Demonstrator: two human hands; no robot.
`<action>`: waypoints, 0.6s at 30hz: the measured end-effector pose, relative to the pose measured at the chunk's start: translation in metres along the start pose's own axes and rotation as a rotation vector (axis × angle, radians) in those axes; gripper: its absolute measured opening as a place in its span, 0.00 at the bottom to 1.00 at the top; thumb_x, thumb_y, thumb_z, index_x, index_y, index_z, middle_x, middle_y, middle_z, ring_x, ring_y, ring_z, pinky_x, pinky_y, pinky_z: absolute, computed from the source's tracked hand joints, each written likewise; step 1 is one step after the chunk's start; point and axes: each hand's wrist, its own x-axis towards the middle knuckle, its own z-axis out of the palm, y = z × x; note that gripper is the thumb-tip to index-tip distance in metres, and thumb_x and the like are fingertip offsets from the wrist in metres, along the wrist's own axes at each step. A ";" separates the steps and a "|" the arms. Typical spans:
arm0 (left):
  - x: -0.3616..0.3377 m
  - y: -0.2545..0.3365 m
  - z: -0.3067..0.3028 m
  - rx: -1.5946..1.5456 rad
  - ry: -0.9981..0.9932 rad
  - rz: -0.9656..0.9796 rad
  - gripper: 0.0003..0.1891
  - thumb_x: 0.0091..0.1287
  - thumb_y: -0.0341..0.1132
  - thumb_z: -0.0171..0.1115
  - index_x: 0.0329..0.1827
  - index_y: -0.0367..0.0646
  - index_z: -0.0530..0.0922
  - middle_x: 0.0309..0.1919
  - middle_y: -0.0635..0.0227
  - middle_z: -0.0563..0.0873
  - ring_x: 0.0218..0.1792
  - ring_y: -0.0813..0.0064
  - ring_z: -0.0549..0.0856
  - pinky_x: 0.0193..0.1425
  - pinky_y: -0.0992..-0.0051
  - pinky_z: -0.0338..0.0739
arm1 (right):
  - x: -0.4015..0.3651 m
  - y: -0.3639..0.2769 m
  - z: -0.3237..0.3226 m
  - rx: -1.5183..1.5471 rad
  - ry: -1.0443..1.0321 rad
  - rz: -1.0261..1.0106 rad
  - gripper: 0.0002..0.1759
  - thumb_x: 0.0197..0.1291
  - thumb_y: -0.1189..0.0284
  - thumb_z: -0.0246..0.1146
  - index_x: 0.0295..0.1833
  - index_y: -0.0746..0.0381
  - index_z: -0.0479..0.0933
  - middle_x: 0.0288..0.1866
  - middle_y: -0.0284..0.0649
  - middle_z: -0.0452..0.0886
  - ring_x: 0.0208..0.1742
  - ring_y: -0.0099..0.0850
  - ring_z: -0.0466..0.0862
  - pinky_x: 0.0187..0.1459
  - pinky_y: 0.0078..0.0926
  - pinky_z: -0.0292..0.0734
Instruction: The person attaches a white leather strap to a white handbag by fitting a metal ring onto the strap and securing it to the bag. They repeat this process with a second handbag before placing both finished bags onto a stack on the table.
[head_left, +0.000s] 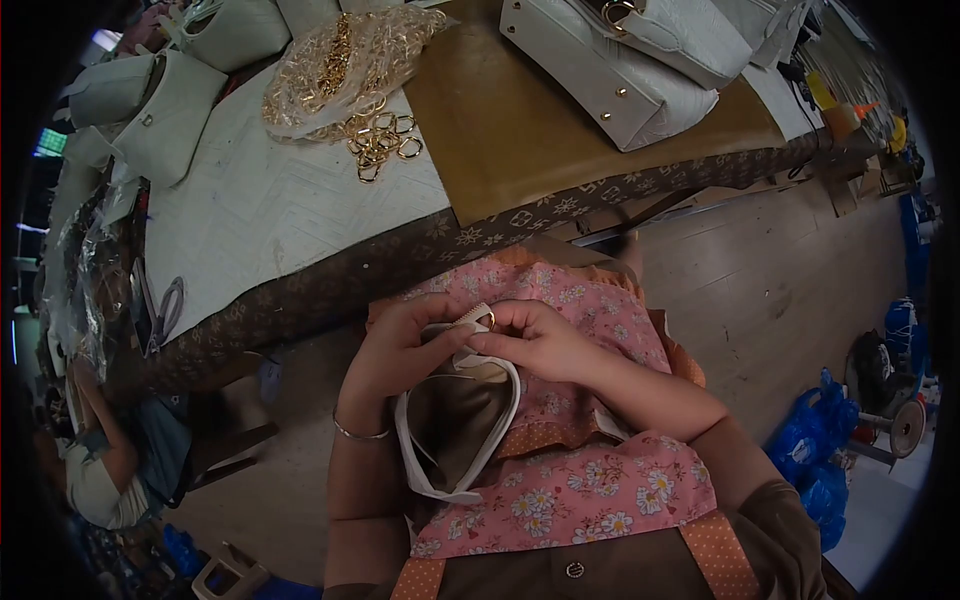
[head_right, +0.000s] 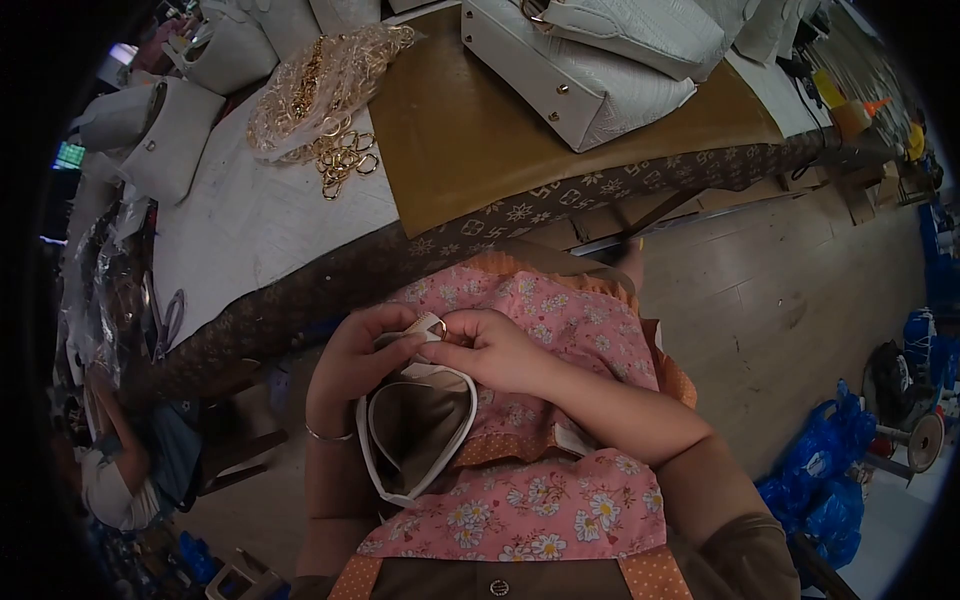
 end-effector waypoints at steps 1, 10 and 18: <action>0.001 0.000 0.001 0.001 -0.001 0.000 0.08 0.64 0.30 0.59 0.41 0.35 0.78 0.33 0.74 0.81 0.37 0.88 0.76 0.40 0.83 0.72 | 0.000 0.001 0.000 0.001 0.001 -0.001 0.09 0.63 0.73 0.60 0.46 0.65 0.76 0.40 0.30 0.80 0.40 0.14 0.76 0.42 0.15 0.72; 0.003 0.000 0.006 0.089 0.039 0.068 0.06 0.63 0.28 0.59 0.39 0.35 0.78 0.31 0.73 0.81 0.35 0.86 0.77 0.40 0.82 0.72 | -0.001 -0.001 0.008 -0.168 0.099 -0.077 0.12 0.56 0.77 0.65 0.46 0.64 0.75 0.39 0.29 0.79 0.40 0.14 0.77 0.41 0.15 0.73; 0.004 -0.006 0.008 -0.125 0.022 0.040 0.06 0.69 0.31 0.53 0.44 0.37 0.74 0.35 0.77 0.77 0.37 0.89 0.73 0.40 0.84 0.69 | 0.000 -0.004 0.011 -0.111 0.039 -0.052 0.12 0.54 0.78 0.67 0.43 0.63 0.73 0.36 0.29 0.78 0.37 0.16 0.76 0.40 0.16 0.73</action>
